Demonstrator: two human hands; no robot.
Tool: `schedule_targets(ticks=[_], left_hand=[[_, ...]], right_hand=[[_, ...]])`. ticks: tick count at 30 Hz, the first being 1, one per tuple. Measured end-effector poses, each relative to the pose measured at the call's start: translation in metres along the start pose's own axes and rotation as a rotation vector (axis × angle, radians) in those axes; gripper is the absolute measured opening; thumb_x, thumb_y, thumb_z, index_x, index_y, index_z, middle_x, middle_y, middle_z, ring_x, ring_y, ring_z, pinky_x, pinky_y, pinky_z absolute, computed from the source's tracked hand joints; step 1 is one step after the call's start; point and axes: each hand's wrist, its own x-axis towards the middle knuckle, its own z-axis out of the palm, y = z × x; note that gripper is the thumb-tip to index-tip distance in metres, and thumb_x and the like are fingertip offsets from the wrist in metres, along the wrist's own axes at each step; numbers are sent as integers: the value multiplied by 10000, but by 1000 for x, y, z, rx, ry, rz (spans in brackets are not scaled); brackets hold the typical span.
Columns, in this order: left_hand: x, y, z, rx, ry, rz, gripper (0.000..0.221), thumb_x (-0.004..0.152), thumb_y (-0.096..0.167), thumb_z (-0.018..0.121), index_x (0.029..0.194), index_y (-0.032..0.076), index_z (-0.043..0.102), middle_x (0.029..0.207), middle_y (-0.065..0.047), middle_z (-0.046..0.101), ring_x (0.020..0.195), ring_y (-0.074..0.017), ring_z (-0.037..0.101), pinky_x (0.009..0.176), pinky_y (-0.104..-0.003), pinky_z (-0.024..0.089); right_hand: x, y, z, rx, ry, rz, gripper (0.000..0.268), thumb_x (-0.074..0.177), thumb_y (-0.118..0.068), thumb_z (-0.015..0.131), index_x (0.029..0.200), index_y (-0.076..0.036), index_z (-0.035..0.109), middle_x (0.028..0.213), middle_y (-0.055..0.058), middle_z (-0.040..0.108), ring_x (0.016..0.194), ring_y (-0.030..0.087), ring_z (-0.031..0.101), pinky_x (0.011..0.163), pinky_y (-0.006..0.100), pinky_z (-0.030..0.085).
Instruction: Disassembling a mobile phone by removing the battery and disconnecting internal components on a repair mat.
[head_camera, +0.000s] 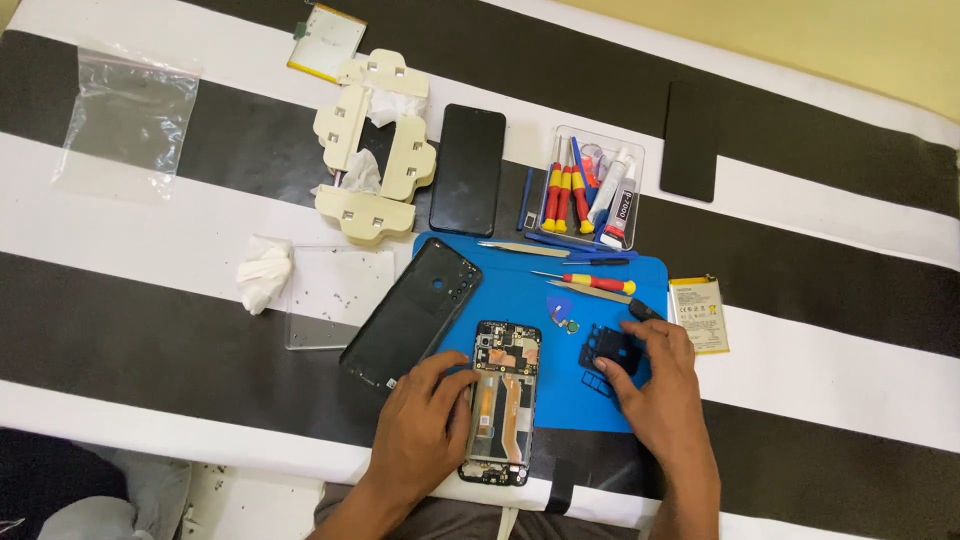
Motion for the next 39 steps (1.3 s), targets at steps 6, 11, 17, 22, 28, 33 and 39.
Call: schedule_targets(ticks=[6,11,17,22,28,33,39], left_hand=[[-2,4,-3,33,-45,40,281,984,134,580,1239,54,666,1299,-134,614,1072,-315,644,804,-457,538],[1,5,-3,65,-77,41,298,974,155,604,1255,77,663,1307,-128,601,1027,-305,642,754,-443,537],[1,8,-4,59,-56,26,262,991,130,576,1227,68,671,1282,-123,605,998,-294,647,754,-428,535],[1,6,-3,67,-37,49,270,967,81,605,1228,54,673,1276,-138,610,1001,-295,656,741,-427,540],[4,8,-5,58,-54,36,268,970,89,597,1222,51,680,1258,-130,613,986,-277,660,715,-419,527],[4,10,-5,39,-59,19,244,964,81,597,1190,56,686,1253,-117,625,993,-275,661,727,-416,525],[4,10,-5,38,-43,38,246,951,66,607,1185,52,680,1248,-111,620,990,-280,659,729,-405,531]], right_hand=[[-2,-24,5,25,64,-143,471,875,-337,762,1303,-162,668,1282,92,590,1243,266,542,1019,434,485],[-3,-36,16,51,57,-249,384,918,-296,730,1263,-133,677,1227,75,611,1179,281,544,994,431,478],[-4,-32,35,86,191,-403,241,961,-194,713,1181,-96,705,1133,87,639,1078,275,593,956,415,486],[-4,-30,40,121,256,-470,188,975,-152,709,1146,-75,704,1113,96,655,1063,259,624,987,425,462],[-3,-30,42,100,271,-487,166,982,-144,695,1132,-74,705,1102,96,645,1052,265,610,954,406,485],[-7,-29,46,1,357,-383,115,987,-184,683,1090,-162,727,1082,29,656,1031,232,582,885,413,361],[-4,-25,55,-69,372,-239,314,981,-309,686,1271,-188,698,1206,70,560,1155,304,512,963,506,359]])
